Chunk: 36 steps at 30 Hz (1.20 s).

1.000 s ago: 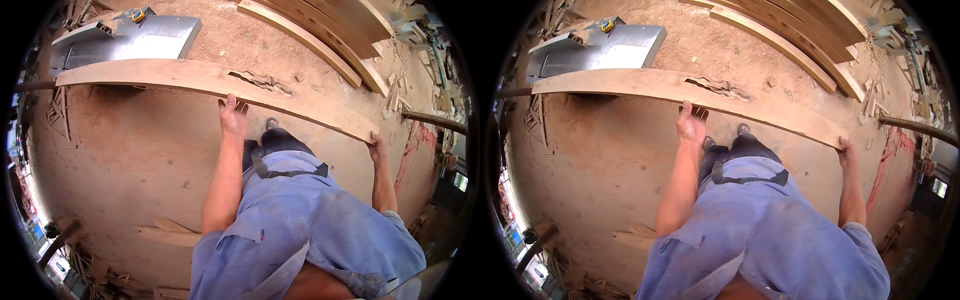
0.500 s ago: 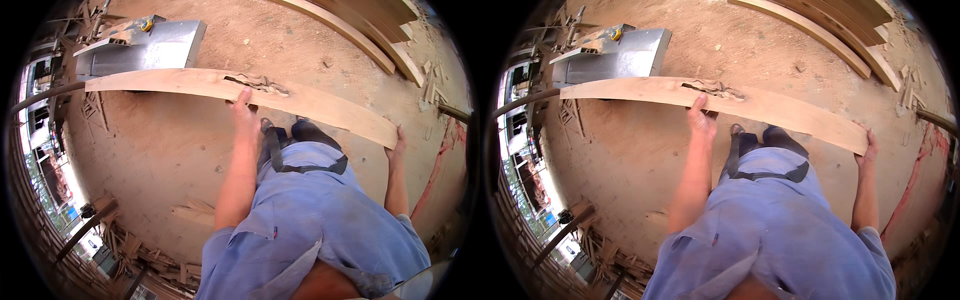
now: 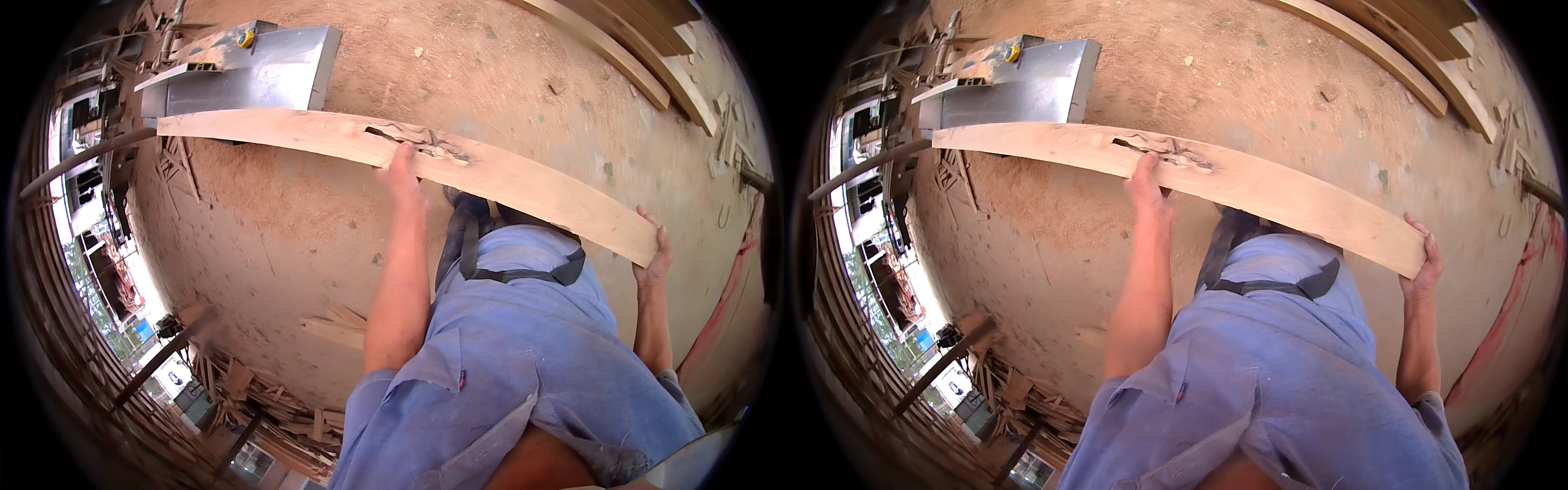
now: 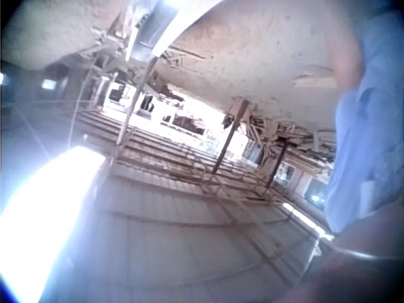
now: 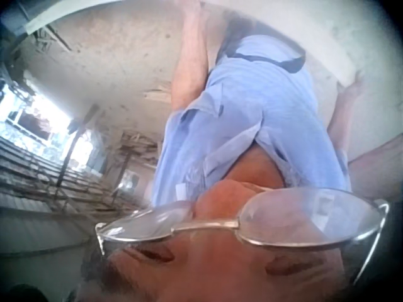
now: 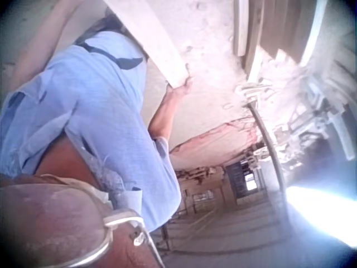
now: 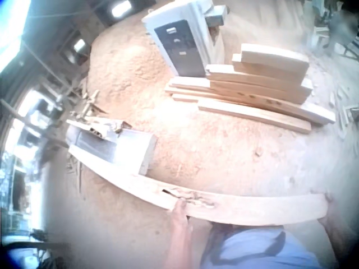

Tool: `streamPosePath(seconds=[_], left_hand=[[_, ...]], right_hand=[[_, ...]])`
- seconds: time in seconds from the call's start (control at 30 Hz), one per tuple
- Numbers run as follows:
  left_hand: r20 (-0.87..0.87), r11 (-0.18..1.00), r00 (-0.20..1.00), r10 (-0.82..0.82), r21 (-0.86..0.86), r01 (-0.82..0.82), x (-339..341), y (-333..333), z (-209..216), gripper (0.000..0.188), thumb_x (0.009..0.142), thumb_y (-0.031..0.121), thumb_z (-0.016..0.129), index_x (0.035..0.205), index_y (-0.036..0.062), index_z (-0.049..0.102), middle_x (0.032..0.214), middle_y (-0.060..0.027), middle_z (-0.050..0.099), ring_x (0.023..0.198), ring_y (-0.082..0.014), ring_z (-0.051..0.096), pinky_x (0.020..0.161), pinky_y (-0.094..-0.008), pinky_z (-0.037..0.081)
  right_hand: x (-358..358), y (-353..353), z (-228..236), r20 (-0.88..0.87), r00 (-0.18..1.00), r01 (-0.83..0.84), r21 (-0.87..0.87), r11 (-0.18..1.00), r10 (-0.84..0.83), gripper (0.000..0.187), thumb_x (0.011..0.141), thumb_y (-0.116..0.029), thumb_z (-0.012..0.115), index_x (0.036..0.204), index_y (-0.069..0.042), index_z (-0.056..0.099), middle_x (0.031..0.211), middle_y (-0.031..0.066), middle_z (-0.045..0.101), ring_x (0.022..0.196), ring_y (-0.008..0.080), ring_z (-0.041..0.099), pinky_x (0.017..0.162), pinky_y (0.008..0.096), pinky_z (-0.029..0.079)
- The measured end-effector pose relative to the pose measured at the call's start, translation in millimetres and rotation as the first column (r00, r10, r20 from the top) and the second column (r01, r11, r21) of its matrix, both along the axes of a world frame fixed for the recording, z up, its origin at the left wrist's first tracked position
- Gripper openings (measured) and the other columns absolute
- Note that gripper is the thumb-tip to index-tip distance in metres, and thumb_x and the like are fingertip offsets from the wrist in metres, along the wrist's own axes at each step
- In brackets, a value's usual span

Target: The person picks up a long piece of wood and places it on a table saw. They then walk to a large pile of lumber, pick up a tape measure, and measure several pieces of wood one by one, placing them back on the pile after inspection.

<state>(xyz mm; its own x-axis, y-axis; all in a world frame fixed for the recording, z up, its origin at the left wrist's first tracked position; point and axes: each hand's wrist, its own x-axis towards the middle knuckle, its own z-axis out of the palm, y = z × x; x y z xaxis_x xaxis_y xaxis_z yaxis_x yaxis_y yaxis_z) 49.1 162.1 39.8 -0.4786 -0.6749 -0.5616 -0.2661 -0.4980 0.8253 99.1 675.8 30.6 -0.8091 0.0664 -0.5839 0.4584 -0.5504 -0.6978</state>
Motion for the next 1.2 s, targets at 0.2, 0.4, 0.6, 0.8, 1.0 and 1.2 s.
streamPosePath(seconds=[0.2,0.4,0.6,0.8,1.0,1.2], left_hand=[[-0.011,0.999,1.000,0.030,0.043,-0.029,4.6,-2.2,3.4,0.046,0.078,0.004,0.064,0.122,-0.0096,0.056,0.115,-0.0141,0.062,0.101,-0.0238,0.062,0.090,-0.0362,0.049],[-0.035,0.999,0.999,-0.025,0.026,0.026,8.3,-0.5,4.7,0.048,0.081,0.010,0.064,0.124,-0.0101,0.055,0.118,-0.0146,0.061,0.103,-0.0243,0.061,0.091,-0.0370,0.049],[-0.053,0.998,0.997,-0.063,-0.026,0.062,15.1,-1.1,3.9,0.053,0.083,0.015,0.067,0.128,-0.0107,0.053,0.122,-0.0158,0.060,0.108,-0.0246,0.060,0.095,-0.0372,0.047],[-0.137,0.990,0.983,-0.121,-0.086,0.110,21.1,-5.7,-4.1,0.064,0.086,0.015,0.068,0.140,-0.0062,0.042,0.131,-0.0154,0.055,0.117,-0.0249,0.055,0.103,-0.0372,0.042],[-0.192,0.995,0.976,-0.099,-0.014,0.098,26.0,-1.8,-6.8,0.083,0.085,0.023,0.077,0.149,0.0000,0.029,0.139,-0.0151,0.048,0.123,-0.0256,0.052,0.107,-0.0357,0.040],[-0.098,1.000,0.995,-0.015,0.014,0.017,41.5,-15.0,-31.6,0.093,0.082,0.024,0.081,0.153,0.0020,0.025,0.142,-0.0153,0.046,0.123,-0.0255,0.052,0.104,-0.0353,0.044]], right_hand=[[13.2,-9.2,7.9,0.026,1.000,-0.014,0.047,0.999,0.013,0.052,0.094,-0.036,0.056,0.126,0.004,0.055,0.147,0.0253,0.044,0.135,0.0338,0.045,0.115,0.0449,0.033],[14.0,-14.7,11.2,0.023,1.000,-0.015,0.079,0.997,0.013,0.051,0.094,-0.036,0.054,0.126,0.004,0.056,0.146,0.0261,0.045,0.134,0.0341,0.045,0.115,0.0448,0.033],[15.2,-12.6,5.2,0.013,1.000,-0.014,0.089,0.996,0.013,0.052,0.095,-0.036,0.053,0.126,0.005,0.055,0.146,0.0261,0.045,0.134,0.0340,0.045,0.114,0.0448,0.034],[16.2,-9.3,2.9,0.031,0.999,-0.013,0.082,0.997,0.011,0.055,0.096,-0.038,0.051,0.127,0.007,0.054,0.143,0.0241,0.049,0.131,0.0329,0.048,0.112,0.0449,0.037],[9.1,-10.9,9.5,0.077,0.997,-0.008,0.067,0.998,0.003,0.055,0.097,-0.037,0.048,0.130,0.007,0.052,0.140,0.0237,0.051,0.130,0.0323,0.050,0.111,0.0446,0.038],[1.2,-16.8,13.3,0.090,0.994,-0.084,0.183,0.979,0.069,0.059,0.098,-0.037,0.041,0.134,0.008,0.052,0.135,0.0203,0.057,0.126,0.0311,0.054,0.109,0.0442,0.042]])
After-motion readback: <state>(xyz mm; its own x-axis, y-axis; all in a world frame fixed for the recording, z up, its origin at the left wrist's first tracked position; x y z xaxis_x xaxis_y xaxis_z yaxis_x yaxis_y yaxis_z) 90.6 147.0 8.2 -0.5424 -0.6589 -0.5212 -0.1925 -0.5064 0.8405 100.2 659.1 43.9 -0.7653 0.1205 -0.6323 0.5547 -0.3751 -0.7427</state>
